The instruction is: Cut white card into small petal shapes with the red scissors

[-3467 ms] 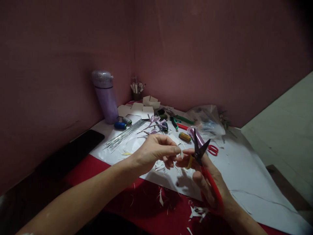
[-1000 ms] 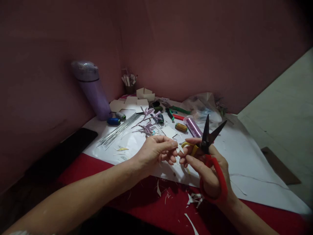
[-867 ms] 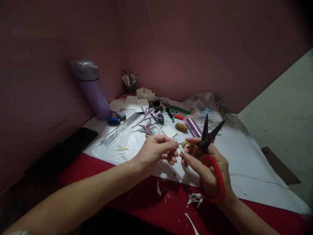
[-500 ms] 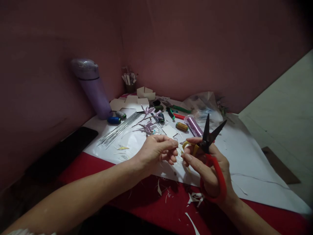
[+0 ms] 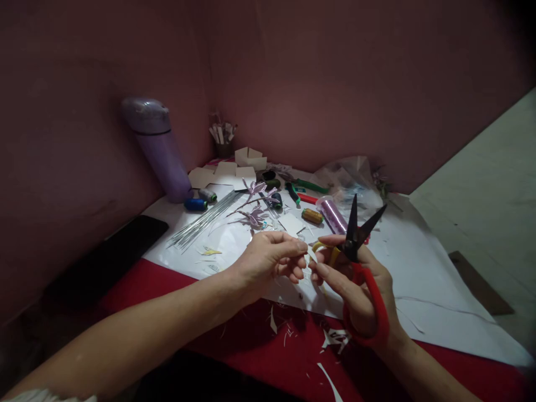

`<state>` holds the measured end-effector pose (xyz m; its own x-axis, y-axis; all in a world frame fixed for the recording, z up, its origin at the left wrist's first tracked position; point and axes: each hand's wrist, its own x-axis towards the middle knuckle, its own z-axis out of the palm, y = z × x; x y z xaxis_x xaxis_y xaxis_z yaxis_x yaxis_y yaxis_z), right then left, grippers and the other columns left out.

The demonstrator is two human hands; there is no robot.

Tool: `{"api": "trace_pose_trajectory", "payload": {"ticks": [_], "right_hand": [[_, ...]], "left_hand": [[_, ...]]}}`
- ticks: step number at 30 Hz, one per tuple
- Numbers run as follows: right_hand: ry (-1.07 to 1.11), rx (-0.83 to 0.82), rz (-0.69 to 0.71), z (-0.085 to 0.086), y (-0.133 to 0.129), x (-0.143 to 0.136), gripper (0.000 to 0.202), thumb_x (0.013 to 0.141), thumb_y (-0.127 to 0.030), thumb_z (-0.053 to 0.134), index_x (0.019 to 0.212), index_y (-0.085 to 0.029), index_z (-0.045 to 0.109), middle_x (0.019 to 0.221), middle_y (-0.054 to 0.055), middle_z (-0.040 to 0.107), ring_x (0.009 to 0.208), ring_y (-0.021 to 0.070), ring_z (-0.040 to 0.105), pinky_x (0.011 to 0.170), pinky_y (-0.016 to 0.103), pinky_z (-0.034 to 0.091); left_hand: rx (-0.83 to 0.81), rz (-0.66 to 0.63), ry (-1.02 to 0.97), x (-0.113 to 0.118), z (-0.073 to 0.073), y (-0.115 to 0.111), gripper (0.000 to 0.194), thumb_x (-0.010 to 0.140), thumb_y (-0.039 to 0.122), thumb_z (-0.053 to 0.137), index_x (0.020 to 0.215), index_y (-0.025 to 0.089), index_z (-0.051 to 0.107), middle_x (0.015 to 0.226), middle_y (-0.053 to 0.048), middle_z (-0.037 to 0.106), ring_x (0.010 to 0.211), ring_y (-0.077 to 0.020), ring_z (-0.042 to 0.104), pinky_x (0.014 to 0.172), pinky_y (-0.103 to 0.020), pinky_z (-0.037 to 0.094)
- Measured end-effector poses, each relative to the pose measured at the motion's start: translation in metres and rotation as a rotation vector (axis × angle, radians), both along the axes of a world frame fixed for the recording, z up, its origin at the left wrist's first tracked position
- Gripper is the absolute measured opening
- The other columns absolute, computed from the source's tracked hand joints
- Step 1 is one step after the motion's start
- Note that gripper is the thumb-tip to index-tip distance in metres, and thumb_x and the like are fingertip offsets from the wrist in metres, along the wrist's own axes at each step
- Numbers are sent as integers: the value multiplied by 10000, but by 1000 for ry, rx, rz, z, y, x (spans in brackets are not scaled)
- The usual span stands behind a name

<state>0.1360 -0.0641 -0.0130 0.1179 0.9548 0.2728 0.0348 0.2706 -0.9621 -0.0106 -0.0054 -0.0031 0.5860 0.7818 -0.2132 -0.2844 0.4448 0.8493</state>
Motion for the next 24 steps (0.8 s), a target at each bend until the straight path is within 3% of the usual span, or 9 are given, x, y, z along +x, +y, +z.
{"api": "trace_pose_trajectory", "payload": {"ticks": [13,24], "right_hand": [[19,-8,8,2,-2,-1,240,788,-162,634,1008,-240,573,767,-16,622,596,106,634,574,215,527],[-86,19,-81,0,-1,-1,244,789,-204,652,1015,-245,569,761,-22,606,604,108,599,575,233,496]], "left_hand": [[71,100,24,-1,4,-4,161,718,210,667,654,108,561,558,-10,594,436,-79,546,455,-196,410],[106,63,32,-1,3,-6,157,741,220,655,666,112,568,571,-6,598,444,-77,545,476,-203,427]]}}
